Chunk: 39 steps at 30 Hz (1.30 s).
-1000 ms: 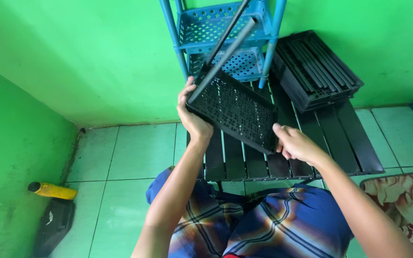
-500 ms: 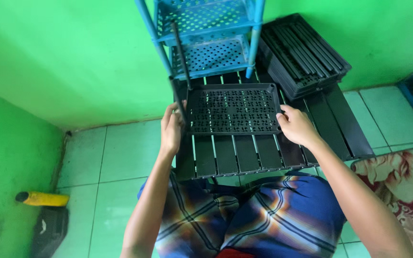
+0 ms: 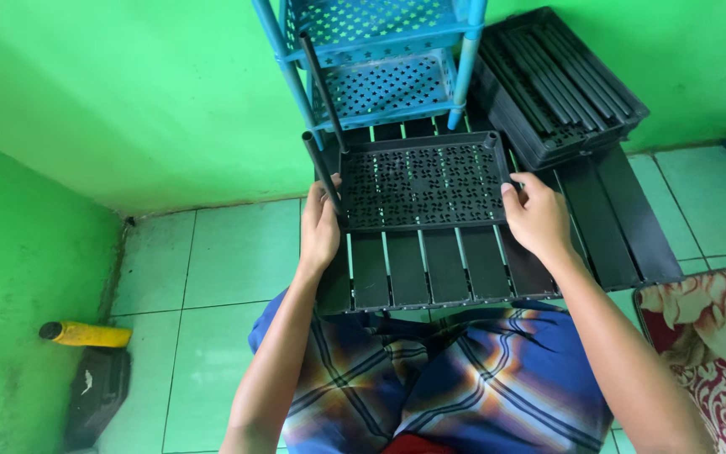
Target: The person assembles a blue three-tier plastic storage rack by inserting vertical poles into the trays and stacking them. They then handle black plastic trays and rods, inserting rods into the trays to form a frame.
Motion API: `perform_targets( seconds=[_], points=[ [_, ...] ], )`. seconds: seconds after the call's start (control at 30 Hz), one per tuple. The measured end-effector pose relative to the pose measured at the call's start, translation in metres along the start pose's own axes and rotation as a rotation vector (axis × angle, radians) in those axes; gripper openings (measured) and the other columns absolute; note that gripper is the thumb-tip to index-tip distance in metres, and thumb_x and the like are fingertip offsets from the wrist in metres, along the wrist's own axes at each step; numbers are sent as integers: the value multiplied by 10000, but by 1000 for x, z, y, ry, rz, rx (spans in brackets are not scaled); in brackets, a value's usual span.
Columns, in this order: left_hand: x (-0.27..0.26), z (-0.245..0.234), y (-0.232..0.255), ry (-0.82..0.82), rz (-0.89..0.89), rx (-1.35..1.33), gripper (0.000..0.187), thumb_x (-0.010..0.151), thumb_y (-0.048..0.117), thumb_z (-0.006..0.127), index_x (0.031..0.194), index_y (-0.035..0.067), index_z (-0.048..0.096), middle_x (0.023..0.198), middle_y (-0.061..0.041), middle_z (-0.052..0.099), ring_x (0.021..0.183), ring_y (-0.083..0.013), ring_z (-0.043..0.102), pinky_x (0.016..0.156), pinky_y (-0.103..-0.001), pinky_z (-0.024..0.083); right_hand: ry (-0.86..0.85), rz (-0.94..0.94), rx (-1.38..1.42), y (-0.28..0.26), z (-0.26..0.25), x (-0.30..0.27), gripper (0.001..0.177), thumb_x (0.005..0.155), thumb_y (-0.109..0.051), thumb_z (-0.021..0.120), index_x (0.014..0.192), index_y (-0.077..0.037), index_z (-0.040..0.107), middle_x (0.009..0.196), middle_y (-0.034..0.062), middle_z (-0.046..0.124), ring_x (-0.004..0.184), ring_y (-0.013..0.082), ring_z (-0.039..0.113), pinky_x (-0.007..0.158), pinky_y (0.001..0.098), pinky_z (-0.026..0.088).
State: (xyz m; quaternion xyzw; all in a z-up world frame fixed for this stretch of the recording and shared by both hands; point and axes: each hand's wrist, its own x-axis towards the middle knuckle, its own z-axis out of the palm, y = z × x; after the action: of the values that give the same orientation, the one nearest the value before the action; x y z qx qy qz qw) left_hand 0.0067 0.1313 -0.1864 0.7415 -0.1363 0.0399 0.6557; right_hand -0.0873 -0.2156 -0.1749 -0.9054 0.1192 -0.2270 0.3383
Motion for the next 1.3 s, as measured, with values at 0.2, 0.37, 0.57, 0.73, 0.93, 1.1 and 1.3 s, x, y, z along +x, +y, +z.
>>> perform_targets(
  seconds=[0.2,0.37,0.57,0.73,0.93,1.1,1.3],
  points=[
    [-3,-4,2,-5,103,19,366,1063,142,408,1354,-16,563,1320,-145,650,1226,-203,596,1078,-318,438,96,-42,-10,-1,3,-7,220,1001,-244,694,1092,-48,736,655,115,657,561,252,658,553,379,493],
    [25,-7,-6,-53,173,61,486,1076,183,461,1502,-51,437,1433,-191,586,1313,-259,543,1139,-346,389,125,-38,12,-7,2,-7,213,1006,-248,686,1061,-51,743,656,118,657,558,260,660,550,377,496],
    [67,12,-27,-32,304,152,529,1065,178,487,1524,-77,416,1507,-264,534,1454,-342,488,1207,-396,364,201,-6,12,-14,-1,-8,281,1041,-292,686,975,-21,718,665,151,653,613,305,679,555,405,494],
    [72,22,-40,29,234,117,522,1031,134,552,1494,-71,429,1474,-265,543,1403,-345,519,1171,-414,392,202,20,58,-14,-2,-6,276,1020,-266,684,942,-2,699,603,143,616,526,277,641,522,396,469],
    [67,18,-26,2,160,139,522,1021,160,574,1484,-43,446,1396,-242,604,1326,-329,606,1132,-408,454,423,-127,131,-7,-22,2,184,1044,-124,697,910,0,674,676,111,598,560,190,577,543,346,418],
    [62,18,-12,7,120,155,530,1022,173,590,1483,-40,439,1417,-250,565,1313,-352,597,1095,-417,480,487,-251,-17,8,-54,53,110,1025,-100,749,946,-31,715,764,96,674,649,213,654,609,344,480],
    [59,17,-8,37,110,195,525,1011,181,610,1464,-39,462,1398,-249,576,1270,-338,633,1059,-412,515,155,-144,-151,29,-55,124,88,898,-114,804,904,-38,761,857,139,748,741,272,732,705,384,566]
  ],
)
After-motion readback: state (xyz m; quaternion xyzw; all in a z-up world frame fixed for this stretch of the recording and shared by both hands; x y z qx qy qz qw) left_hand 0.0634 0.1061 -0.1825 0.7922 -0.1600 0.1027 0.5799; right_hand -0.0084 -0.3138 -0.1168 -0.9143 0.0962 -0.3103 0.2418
